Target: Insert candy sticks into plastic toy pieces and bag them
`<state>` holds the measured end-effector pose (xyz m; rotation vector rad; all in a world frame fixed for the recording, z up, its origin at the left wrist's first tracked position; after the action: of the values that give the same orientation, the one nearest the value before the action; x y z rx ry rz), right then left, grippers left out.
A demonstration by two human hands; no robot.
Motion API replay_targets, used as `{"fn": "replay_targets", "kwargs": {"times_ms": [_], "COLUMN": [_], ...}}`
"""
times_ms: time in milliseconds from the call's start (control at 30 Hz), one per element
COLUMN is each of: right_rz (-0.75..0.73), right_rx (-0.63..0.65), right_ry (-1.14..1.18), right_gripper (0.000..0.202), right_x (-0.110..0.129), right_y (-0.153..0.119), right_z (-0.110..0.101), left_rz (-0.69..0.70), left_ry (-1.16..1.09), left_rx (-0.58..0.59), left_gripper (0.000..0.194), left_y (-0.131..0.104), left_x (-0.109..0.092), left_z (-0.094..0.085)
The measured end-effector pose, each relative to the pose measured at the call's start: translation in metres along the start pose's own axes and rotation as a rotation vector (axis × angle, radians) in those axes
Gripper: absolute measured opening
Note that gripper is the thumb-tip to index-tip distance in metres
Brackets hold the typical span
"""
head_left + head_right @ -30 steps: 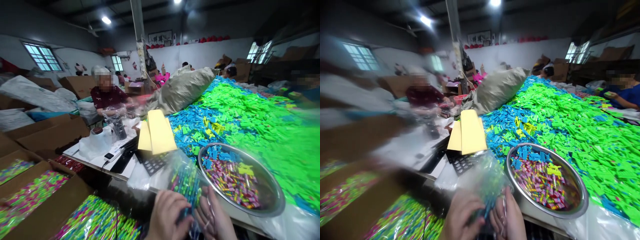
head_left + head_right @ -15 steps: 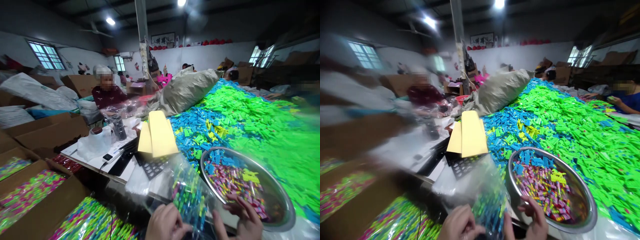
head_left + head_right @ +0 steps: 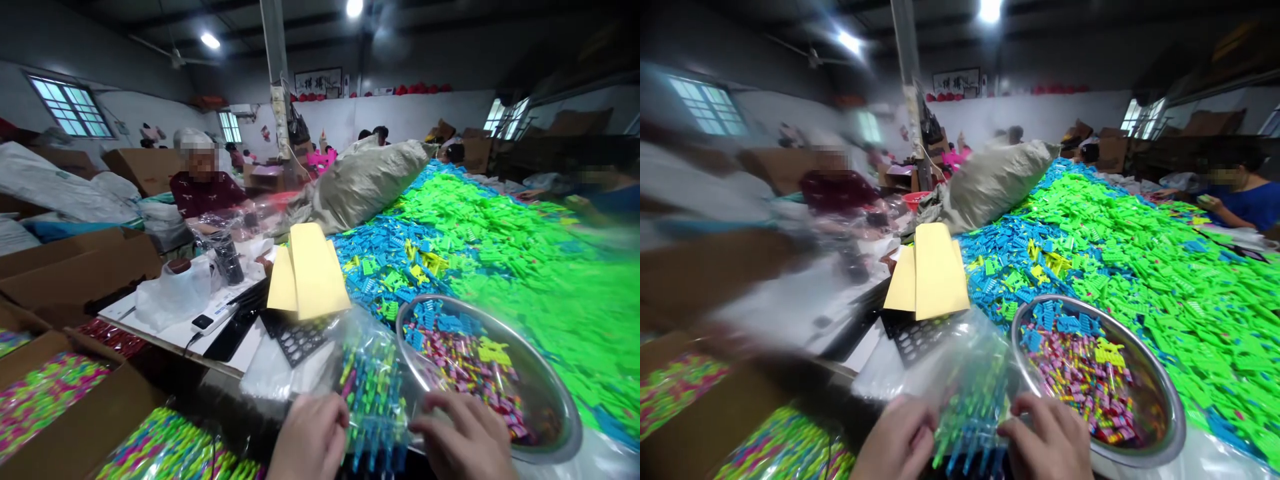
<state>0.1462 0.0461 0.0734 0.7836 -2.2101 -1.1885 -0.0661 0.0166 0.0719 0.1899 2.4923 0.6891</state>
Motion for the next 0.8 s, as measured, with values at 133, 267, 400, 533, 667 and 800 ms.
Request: {"fn": "replay_targets", "kwargs": {"times_ms": [133, 267, 400, 533, 667, 800], "right_rz": [0.099, 0.011, -0.057, -0.012, 0.037, 0.168], "right_rx": [0.032, 0.138, 0.176, 0.171, 0.152, 0.157], "right_ry": [-0.12, -0.034, 0.065, 0.076, 0.018, -0.139], "right_gripper": [0.016, 0.015, 0.019, 0.019, 0.022, 0.025], "right_x": [-0.015, 0.0, 0.021, 0.024, 0.011, -0.012], "right_y": [0.02, 0.032, 0.038, 0.041, 0.039, 0.034], "right_z": [-0.008, 0.006, 0.021, 0.017, 0.002, -0.002], "left_rz": [-0.016, 0.183, 0.27, 0.047, -0.116, -0.312], "left_ry": [0.146, 0.053, -0.003, -0.038, 0.128, 0.239], "left_rx": [-0.047, -0.154, -0.165, 0.008, 0.063, 0.124], "left_gripper": [0.001, 0.057, 0.05, 0.027, 0.026, 0.02], "left_y": [0.005, 0.007, 0.014, 0.023, 0.034, 0.046], "left_x": [0.01, -0.01, -0.035, -0.03, 0.009, 0.058], "left_z": [-0.014, -0.011, -0.004, -0.001, 0.005, 0.016]}}
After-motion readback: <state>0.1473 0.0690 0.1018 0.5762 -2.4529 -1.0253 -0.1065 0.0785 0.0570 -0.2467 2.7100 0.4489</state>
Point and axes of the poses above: each hand's wrist, its own y-axis towards the middle knuckle, its own z-axis out of the palm, x = y × z, the point moved 3 cm from there along y, towards the middle knuckle, and after that the axes turned 13 degrees about -x, right-handed, at the moved point
